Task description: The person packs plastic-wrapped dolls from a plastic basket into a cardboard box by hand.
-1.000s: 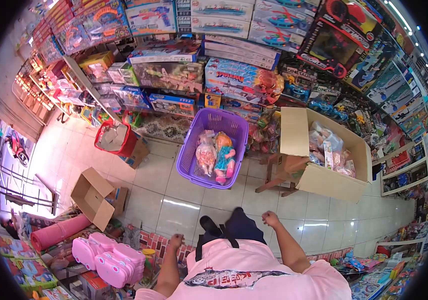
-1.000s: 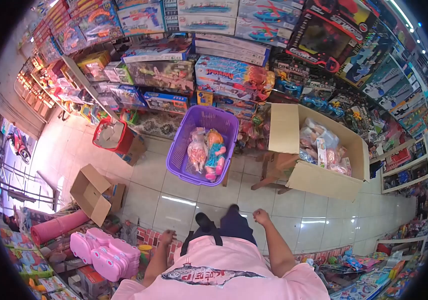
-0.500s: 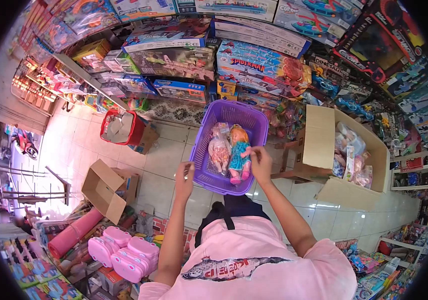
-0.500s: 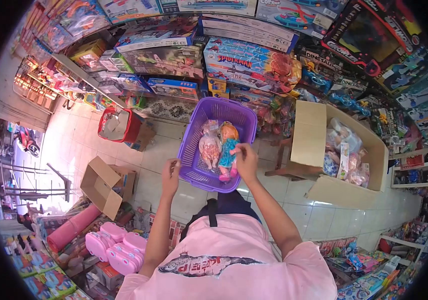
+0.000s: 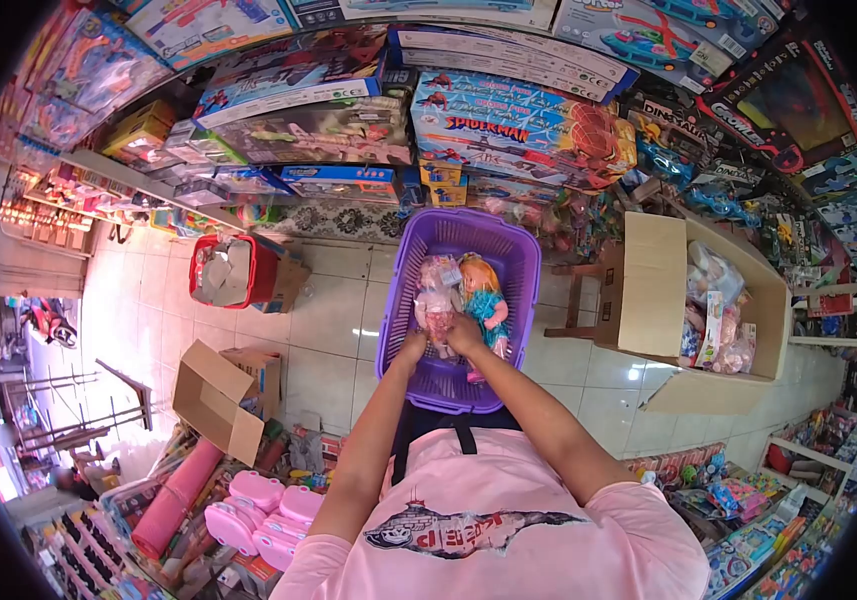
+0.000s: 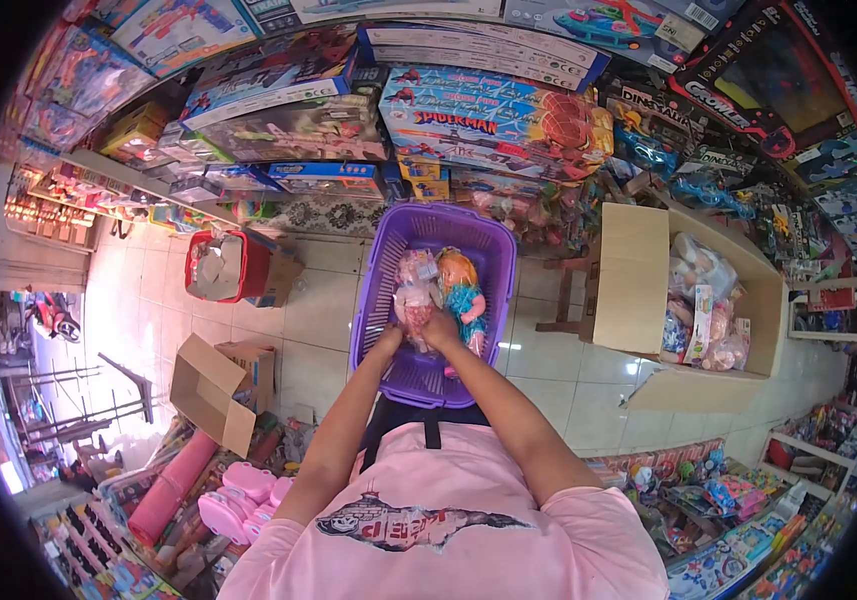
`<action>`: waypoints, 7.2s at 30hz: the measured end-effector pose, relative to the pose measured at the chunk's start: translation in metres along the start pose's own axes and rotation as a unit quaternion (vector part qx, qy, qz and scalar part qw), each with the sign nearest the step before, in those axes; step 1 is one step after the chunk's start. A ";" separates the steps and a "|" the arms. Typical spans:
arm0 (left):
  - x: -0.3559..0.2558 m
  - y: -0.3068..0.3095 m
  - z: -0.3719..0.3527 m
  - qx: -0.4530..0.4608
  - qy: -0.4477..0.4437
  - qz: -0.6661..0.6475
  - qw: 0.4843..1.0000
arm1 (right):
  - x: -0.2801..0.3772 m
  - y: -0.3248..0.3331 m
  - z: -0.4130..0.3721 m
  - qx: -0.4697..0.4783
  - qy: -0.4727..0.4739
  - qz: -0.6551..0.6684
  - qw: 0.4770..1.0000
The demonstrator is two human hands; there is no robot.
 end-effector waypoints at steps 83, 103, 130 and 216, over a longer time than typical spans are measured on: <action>-0.178 -0.123 -0.333 0.243 -0.362 -0.182 0.882 | -0.102 0.294 -0.464 -0.230 -0.007 0.718 0.657; -0.307 -0.247 -0.267 0.261 -0.370 -0.336 0.826 | -0.214 0.434 -0.469 -0.337 0.031 0.739 0.582; -0.346 -0.225 -0.255 -0.016 -0.386 -0.445 0.808 | -0.136 0.655 -0.213 0.053 0.278 -0.126 0.951; -0.233 -0.285 -0.270 -0.167 -0.420 -0.036 0.891 | -0.094 0.488 -0.189 -0.081 0.283 0.051 0.954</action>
Point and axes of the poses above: each hand's wrist, its own z-axis towards the middle knuckle, its own y-axis out of the back of the hand, x = y × z, the point moved 6 cm from there along z, towards the middle knuckle, and after that the axes turned 5 degrees about -y, right-handed, at the moved point
